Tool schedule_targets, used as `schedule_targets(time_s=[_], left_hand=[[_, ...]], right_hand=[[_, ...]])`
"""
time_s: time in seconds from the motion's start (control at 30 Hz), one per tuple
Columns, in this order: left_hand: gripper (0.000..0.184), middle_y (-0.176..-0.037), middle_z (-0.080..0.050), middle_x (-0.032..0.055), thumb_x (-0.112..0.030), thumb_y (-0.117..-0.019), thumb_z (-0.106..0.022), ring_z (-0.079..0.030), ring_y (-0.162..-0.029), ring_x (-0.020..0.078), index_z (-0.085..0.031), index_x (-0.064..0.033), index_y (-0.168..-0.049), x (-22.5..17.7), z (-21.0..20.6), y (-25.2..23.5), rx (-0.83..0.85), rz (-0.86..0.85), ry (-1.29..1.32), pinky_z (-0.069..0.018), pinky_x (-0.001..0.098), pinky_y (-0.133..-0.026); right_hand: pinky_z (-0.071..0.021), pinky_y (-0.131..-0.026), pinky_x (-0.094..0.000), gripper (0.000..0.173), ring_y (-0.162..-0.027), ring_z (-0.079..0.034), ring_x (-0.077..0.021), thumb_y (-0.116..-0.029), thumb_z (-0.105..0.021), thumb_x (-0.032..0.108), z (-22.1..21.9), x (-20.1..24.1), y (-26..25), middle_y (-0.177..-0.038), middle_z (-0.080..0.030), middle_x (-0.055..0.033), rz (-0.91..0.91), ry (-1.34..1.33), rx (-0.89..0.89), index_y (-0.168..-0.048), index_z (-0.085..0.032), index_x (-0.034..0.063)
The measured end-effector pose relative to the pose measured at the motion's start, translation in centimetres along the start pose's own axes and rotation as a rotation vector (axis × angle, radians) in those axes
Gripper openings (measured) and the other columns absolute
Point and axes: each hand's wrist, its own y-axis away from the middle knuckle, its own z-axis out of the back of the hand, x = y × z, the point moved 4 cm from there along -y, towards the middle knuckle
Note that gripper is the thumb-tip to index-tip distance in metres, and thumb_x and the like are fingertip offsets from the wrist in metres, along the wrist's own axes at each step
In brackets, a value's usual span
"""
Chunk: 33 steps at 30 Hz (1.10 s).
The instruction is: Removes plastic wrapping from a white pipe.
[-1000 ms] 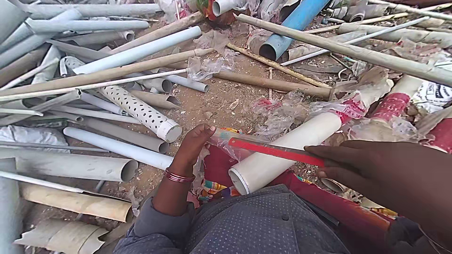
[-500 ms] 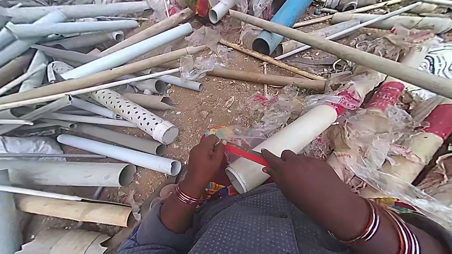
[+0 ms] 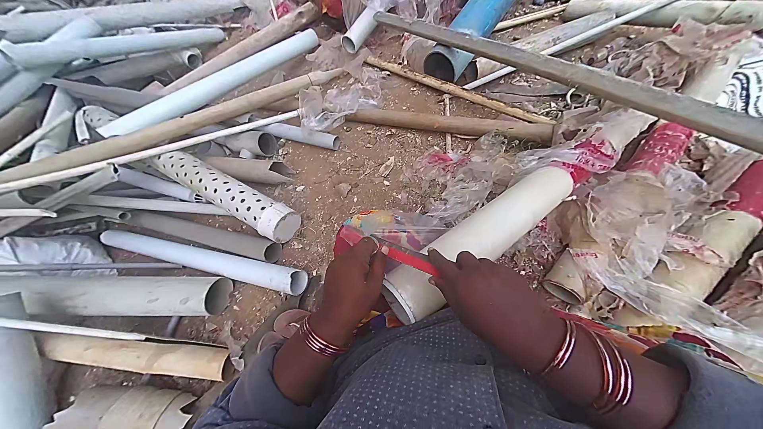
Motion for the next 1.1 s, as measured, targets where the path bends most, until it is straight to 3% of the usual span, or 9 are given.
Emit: schedule_targets(time_s=[0.2,0.5,0.87,1.1], left_hand=[[0.033,-0.062,-0.050,0.0028,-0.023,-0.1036,-0.049,-0.051,-0.058,0.0146,-0.062,-0.0033,-0.081,-0.3,-0.3,0.0,0.018,-0.004,-0.018,-0.0420,0.0336,-0.056],[0.032,-0.059,-0.046,0.0001,-0.022,-0.1030,-0.049,-0.046,-0.054,0.0115,-0.059,-0.0048,-0.078,-0.6,-0.6,-0.1,-0.027,-0.043,-0.008,-0.0388,0.0294,-0.053],[0.031,-0.059,-0.046,0.0011,-0.021,-0.1023,-0.049,-0.049,-0.055,0.0126,-0.059,-0.0052,-0.077,-1.1,-1.0,-0.1,-0.013,-0.049,-0.025,-0.0400,0.0300,-0.054],[0.032,-0.058,-0.047,0.0017,-0.020,-0.1021,-0.048,-0.049,-0.053,0.0123,-0.060,-0.0034,-0.078,-1.3,-1.1,0.1,-0.041,-0.079,-0.019,-0.0404,0.0288,-0.052]], right_hand=[[-0.0532,-0.055,-0.0478,0.040,-0.071,-0.070,-0.0403,-0.1025,-0.058,0.025,-0.7,-0.1,-0.3,-0.089,-0.069,-0.0230,0.007,-0.015,-0.030,-0.132,-0.067,0.0005],[-0.0539,-0.064,-0.0521,0.046,-0.082,-0.070,-0.0440,-0.1073,-0.051,0.027,-2.5,-0.5,-1.0,-0.102,-0.069,-0.0270,-0.072,-0.133,0.158,-0.146,-0.056,0.0033],[-0.0543,-0.060,-0.0508,0.043,-0.075,-0.070,-0.0430,-0.1055,-0.053,0.027,-2.4,-0.8,-1.1,-0.095,-0.069,-0.0254,-0.031,-0.138,0.032,-0.140,-0.062,0.0028],[-0.0546,-0.066,-0.0524,0.045,-0.083,-0.070,-0.0445,-0.1077,-0.050,0.028,-2.3,-0.8,-1.3,-0.101,-0.069,-0.0269,-0.037,-0.165,0.117,-0.145,-0.057,0.0032]])
